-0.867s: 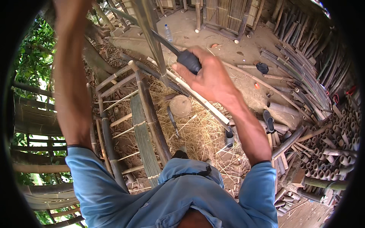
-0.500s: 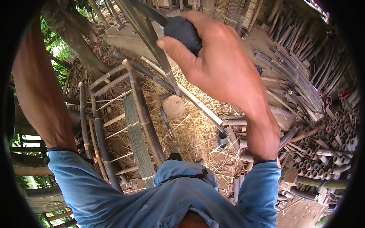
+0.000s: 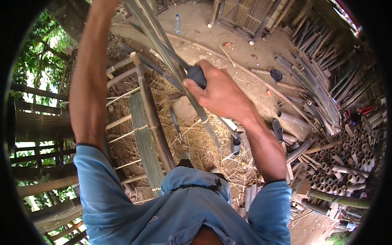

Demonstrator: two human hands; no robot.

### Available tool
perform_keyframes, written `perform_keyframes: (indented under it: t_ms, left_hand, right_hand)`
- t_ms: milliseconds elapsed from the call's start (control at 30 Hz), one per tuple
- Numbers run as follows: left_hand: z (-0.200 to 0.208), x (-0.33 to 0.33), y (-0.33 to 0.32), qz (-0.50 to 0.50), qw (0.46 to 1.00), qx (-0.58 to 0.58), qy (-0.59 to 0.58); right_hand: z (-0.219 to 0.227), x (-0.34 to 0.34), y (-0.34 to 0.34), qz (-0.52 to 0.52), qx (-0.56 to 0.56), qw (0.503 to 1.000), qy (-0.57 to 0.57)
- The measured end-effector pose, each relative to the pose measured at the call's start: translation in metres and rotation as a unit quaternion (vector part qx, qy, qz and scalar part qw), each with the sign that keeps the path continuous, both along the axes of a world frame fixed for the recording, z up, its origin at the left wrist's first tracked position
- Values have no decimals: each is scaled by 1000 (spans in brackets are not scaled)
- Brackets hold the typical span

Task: The person splits and scrapes bamboo stalks using a knife to produce thin, pliable strips.

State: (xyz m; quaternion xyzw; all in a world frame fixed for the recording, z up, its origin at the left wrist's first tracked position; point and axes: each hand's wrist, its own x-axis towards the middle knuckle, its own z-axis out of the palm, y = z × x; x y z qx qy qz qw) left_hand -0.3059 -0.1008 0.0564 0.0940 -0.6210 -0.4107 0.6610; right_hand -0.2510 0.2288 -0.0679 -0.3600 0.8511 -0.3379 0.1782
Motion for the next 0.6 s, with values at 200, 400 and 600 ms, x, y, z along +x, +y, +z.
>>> perform_keyframes:
  t_ms: [200, 400, 600]
  left_hand:
    - [-111, 6, 29, -180, 963, 132, -153]
    - [-109, 1, -3, -253, 936, 112, -218]
    - [-119, -22, -24, -332, 919, 154, -145]
  right_hand:
    - [-88, -27, -19, -11, -48, 984, -172]
    - [-77, -34, -39, 11, 50, 999, -7]
    - [-61, -44, -53, 40, 100, 992, 61]
